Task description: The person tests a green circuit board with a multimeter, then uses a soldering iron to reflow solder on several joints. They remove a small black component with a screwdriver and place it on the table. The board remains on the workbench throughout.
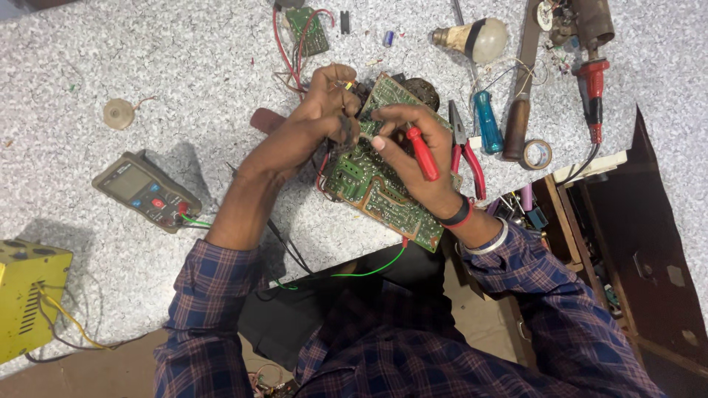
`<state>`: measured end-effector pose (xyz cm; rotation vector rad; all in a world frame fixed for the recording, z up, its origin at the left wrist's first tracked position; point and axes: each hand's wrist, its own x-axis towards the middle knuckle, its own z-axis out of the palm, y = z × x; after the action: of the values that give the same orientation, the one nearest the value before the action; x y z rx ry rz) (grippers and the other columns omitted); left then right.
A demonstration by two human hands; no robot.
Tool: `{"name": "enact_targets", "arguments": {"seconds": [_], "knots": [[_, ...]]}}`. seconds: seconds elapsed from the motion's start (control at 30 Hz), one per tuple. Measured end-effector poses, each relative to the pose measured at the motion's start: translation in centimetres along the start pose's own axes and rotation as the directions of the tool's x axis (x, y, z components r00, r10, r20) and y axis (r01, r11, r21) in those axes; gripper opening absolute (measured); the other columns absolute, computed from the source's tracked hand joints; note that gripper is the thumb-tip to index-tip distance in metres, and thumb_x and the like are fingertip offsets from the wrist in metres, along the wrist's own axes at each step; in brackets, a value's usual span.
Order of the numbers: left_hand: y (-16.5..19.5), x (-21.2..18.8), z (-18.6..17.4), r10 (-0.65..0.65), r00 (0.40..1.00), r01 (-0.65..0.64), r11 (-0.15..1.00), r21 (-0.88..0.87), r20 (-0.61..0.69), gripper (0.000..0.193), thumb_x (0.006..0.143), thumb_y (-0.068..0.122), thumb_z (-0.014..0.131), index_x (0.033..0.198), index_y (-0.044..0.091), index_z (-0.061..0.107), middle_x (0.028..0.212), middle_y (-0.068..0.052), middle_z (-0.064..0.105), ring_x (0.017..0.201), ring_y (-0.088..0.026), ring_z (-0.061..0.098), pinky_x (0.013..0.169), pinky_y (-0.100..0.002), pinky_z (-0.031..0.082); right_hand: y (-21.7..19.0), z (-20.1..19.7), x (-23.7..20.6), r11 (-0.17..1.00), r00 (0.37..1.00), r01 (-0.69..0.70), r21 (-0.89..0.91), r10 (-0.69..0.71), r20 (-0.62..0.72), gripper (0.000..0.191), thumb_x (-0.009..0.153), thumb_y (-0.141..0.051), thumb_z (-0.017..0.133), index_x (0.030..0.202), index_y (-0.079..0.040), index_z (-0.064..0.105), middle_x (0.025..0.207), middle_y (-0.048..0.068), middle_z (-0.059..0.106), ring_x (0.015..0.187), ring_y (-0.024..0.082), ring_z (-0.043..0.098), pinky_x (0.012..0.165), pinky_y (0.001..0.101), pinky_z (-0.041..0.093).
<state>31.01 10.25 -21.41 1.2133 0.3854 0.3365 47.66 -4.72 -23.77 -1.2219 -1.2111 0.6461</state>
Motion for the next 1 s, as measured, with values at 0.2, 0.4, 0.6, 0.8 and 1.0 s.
{"name": "enact_targets", "arguments": {"seconds": [0.2,0.4,0.6,0.8,1.0], "knots": [[-0.2,-0.2,0.3,0.055,0.998,-0.058,0.995,0.075,0.039,0.069,0.091,0.003,0.064,0.151,0.008,0.028,0.117,-0.006,0.054,0.115,-0.018,0.056,0.105,-0.036,0.044,-1.4,-0.1,0.2,0.985,0.991,0.099,-0.138,-0.085,0.102,0.043,0.09,-0.007,0.082,0.129,-0.005,0.064,0.129,0.009,0.068,0.106,0.015,0.066,0.087,0.026,0.053],[0.2,0.5,1.2,0.037,0.999,-0.04,0.994,0.102,0.026,0.093,0.09,0.003,0.075,0.16,0.01,0.014,0.11,-0.01,0.063,0.119,-0.021,0.065,0.108,-0.041,0.052,-1.7,-0.6,0.1,0.977,0.981,0.169,-0.128,-0.154,0.118,0.047,0.087,-0.006,0.086,0.128,-0.006,0.061,0.135,0.015,0.066,0.126,0.028,0.067,0.104,0.0346,0.054],[0.3,0.7,1.6,0.05,0.998,-0.055,0.993,0.101,0.048,0.107,0.087,0.0,0.077,0.165,0.012,0.005,0.116,-0.01,0.062,0.112,-0.021,0.066,0.094,-0.035,0.058,-0.1,-0.6,-0.7,0.997,0.998,0.022,-0.077,-0.018,0.054,0.038,0.083,-0.004,0.09,0.107,-0.007,0.06,0.129,0.013,0.072,0.1,0.015,0.067,0.086,0.0288,0.054],[-0.3,0.7,1.5,0.079,0.993,-0.098,0.961,0.257,0.083,0.1,0.082,0.0,0.083,0.159,0.01,0.019,0.129,-0.011,0.06,0.114,-0.018,0.064,0.096,-0.034,0.059,1.4,-0.6,-0.7,0.99,0.994,0.072,0.117,-0.062,-0.087,0.032,0.094,0.0,0.081,0.11,-0.007,0.054,0.13,0.013,0.067,0.116,0.011,0.064,0.098,0.0274,0.054],[-0.6,0.8,1.0,0.052,0.996,-0.067,0.976,0.207,0.078,0.063,0.087,0.001,0.082,0.142,0.003,0.052,0.123,-0.006,0.065,0.109,-0.012,0.066,0.091,-0.028,0.06,1.5,-0.3,-1.1,0.996,0.991,0.021,0.089,-0.009,-0.132,0.033,0.092,0.002,0.082,0.11,-0.006,0.055,0.13,0.012,0.066,0.108,0.009,0.06,0.091,0.0257,0.052]]}}
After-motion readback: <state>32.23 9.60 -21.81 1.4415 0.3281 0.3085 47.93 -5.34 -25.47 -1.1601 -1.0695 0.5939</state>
